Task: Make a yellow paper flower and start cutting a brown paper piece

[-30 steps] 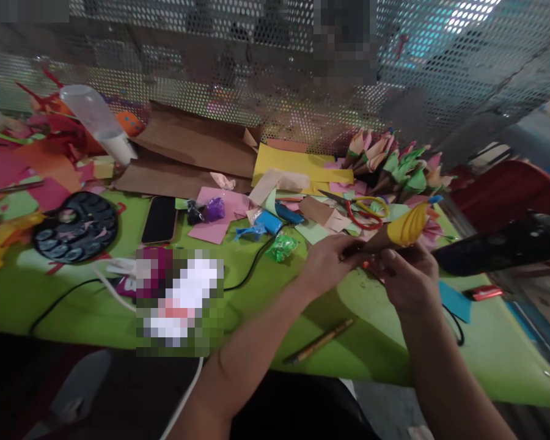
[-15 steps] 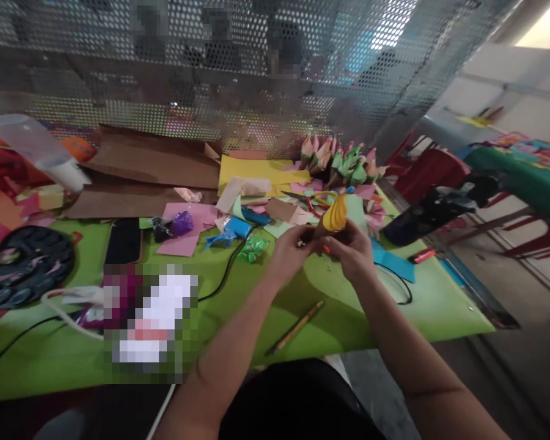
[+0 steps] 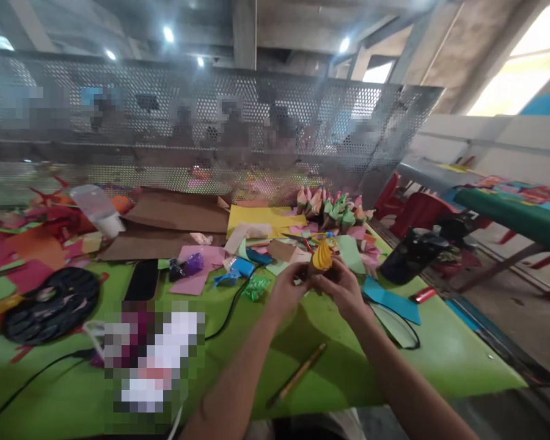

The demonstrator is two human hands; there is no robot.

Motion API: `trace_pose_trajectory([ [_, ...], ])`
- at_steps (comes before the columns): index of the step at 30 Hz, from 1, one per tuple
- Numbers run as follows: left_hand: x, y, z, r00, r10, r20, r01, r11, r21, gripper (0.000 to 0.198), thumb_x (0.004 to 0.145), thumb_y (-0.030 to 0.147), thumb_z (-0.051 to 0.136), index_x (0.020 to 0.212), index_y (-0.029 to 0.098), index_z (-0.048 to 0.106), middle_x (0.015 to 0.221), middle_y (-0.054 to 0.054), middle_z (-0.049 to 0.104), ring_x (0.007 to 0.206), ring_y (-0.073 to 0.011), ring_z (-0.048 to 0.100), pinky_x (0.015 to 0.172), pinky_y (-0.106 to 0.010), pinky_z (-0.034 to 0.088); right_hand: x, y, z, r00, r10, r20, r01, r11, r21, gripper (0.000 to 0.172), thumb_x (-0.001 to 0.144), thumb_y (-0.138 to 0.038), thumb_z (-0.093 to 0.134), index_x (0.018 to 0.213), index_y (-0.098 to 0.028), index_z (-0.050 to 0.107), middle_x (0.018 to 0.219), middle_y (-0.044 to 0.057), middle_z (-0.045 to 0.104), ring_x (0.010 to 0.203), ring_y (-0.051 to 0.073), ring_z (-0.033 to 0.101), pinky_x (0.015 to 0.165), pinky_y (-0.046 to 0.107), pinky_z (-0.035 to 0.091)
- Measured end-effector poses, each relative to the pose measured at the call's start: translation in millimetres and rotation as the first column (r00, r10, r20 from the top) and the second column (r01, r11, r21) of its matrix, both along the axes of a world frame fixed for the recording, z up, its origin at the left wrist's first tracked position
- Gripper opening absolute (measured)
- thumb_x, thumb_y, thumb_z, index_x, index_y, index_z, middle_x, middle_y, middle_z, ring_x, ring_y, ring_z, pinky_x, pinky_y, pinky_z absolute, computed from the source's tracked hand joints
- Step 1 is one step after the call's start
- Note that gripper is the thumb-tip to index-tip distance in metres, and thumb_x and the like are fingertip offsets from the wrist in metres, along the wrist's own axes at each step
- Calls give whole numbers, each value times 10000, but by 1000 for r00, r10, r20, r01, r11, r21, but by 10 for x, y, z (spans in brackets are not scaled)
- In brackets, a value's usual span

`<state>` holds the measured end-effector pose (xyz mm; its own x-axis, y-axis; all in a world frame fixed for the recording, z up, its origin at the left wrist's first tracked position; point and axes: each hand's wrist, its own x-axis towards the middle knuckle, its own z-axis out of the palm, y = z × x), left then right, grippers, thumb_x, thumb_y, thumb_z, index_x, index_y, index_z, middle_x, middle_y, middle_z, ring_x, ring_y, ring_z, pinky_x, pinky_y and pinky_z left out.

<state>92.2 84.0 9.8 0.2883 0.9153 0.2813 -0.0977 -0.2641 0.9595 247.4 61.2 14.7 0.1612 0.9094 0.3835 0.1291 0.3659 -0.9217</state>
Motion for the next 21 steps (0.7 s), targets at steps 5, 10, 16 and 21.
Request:
trace_pose_trajectory([
  [5,-18,22,-15,998,53,-42,-53,999,-3,342,741,469,814,913,184,735,811,-29,738,747,-170,632,712,-283,500,-23,38,-15,1000,2,15,-3,999,40,476,698,-489,847,1077,-233,717,1043,65,621,904,236,607,761,343,515],
  [10,-32,73,-42,996,56,-66,-56,998,5,308,691,367,820,931,189,743,835,-25,743,774,-171,637,723,-285,494,-69,43,27,1000,-6,6,6,1000,13,397,690,-485,836,973,-228,728,965,55,609,838,225,590,687,328,498],
  [16,-36,53,55,994,42,-104,-46,998,-38,392,691,499,827,917,190,744,843,-21,736,765,-161,621,759,-293,484,-71,17,77,999,12,-41,-13,999,-32,508,633,-500,856,1034,-224,706,953,25,584,682,149,514,557,271,419],
  [21,-41,21,109,997,20,-75,-26,996,-81,423,690,537,836,918,191,751,806,-7,725,744,-152,613,769,-289,475,-45,3,79,999,11,-48,-13,999,-47,500,661,-485,860,1059,-232,693,914,6,591,646,130,495,556,268,400],
])
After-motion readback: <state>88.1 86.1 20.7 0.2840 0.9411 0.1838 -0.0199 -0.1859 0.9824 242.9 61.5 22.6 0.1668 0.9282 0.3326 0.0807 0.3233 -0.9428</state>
